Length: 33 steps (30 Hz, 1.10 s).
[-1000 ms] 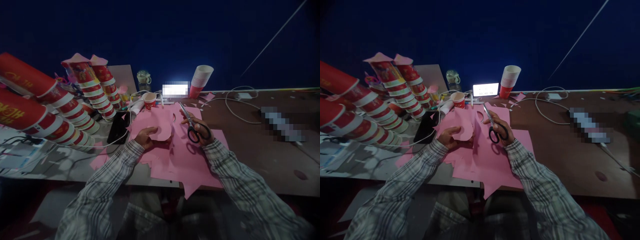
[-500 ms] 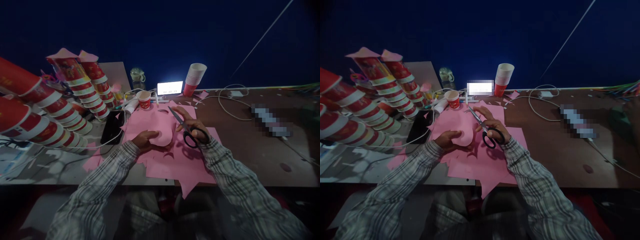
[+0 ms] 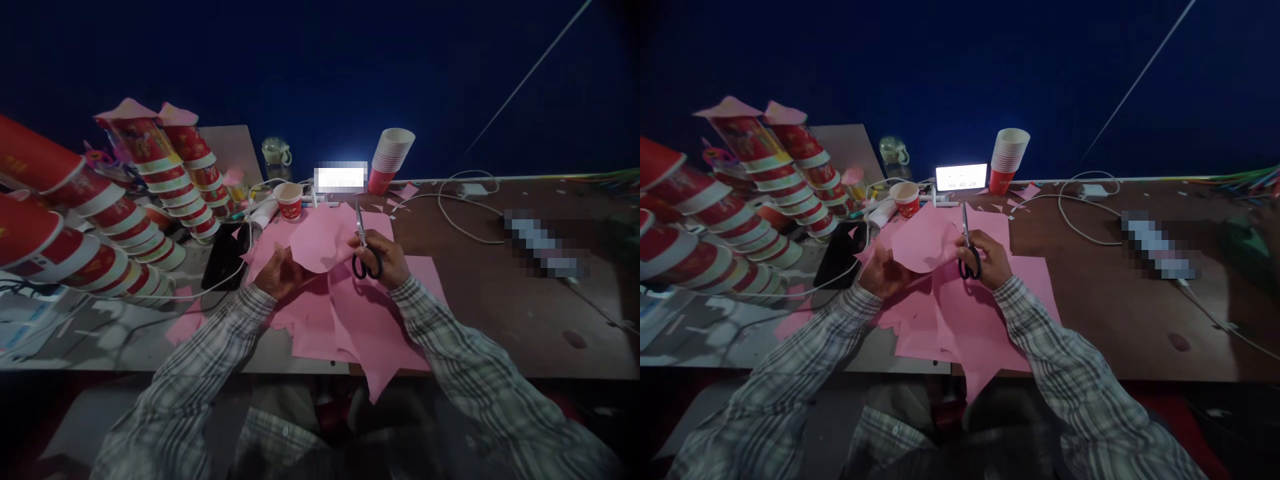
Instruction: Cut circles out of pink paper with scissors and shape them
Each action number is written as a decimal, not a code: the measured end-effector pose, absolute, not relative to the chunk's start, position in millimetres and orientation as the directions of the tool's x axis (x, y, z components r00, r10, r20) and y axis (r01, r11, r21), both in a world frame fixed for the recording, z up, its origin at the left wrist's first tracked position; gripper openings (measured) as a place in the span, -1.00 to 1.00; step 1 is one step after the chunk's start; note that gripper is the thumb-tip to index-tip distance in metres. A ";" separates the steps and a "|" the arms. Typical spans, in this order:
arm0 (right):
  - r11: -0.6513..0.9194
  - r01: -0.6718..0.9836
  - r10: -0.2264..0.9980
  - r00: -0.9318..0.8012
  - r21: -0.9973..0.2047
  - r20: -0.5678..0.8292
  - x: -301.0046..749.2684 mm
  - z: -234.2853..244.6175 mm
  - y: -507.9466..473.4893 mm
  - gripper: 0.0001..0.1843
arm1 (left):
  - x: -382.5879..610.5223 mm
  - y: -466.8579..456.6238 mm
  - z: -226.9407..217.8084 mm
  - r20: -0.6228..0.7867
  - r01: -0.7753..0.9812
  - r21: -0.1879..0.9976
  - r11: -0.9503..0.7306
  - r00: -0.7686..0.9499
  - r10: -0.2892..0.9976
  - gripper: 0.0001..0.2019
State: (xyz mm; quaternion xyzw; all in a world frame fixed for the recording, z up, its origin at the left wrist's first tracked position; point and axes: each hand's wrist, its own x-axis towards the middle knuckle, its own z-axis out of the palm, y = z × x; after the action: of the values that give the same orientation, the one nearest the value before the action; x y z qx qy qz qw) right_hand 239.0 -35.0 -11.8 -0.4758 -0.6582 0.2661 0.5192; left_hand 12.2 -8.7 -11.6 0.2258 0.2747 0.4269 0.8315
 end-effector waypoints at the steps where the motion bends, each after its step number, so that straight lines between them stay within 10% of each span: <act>1: 0.410 0.359 0.897 0.008 -0.838 0.442 237.4 -12.8 -35.1 -0.60 | 13.6 -9.8 -13.1 -0.226 -0.589 0.626 0.511 0.490 0.842 -0.62; 14: 0.499 0.557 0.748 0.111 -0.664 0.654 230.6 -17.2 -39.7 -0.45 | 26.8 -8.6 -23.0 -0.195 -0.544 0.803 0.244 0.147 0.970 -0.71; 22: 0.202 -0.008 0.968 -0.148 -0.979 0.201 218.3 -11.6 -54.6 -0.41 | 17.3 -1.5 -14.6 -0.167 -0.528 0.835 0.158 0.031 0.985 -0.65; 33: 0.054 -0.075 0.972 -0.225 -0.996 0.070 205.1 -9.0 -52.4 -0.46 | 17.1 -5.6 -12.2 -0.233 -0.484 0.817 0.314 0.220 0.947 -0.64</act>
State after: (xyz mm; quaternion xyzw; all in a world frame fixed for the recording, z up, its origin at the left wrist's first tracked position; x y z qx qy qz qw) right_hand 205.1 -52.4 -9.0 -0.4062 -0.5519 0.5550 0.4715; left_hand 17.1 -5.6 -12.2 0.3079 0.3762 0.4983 0.7179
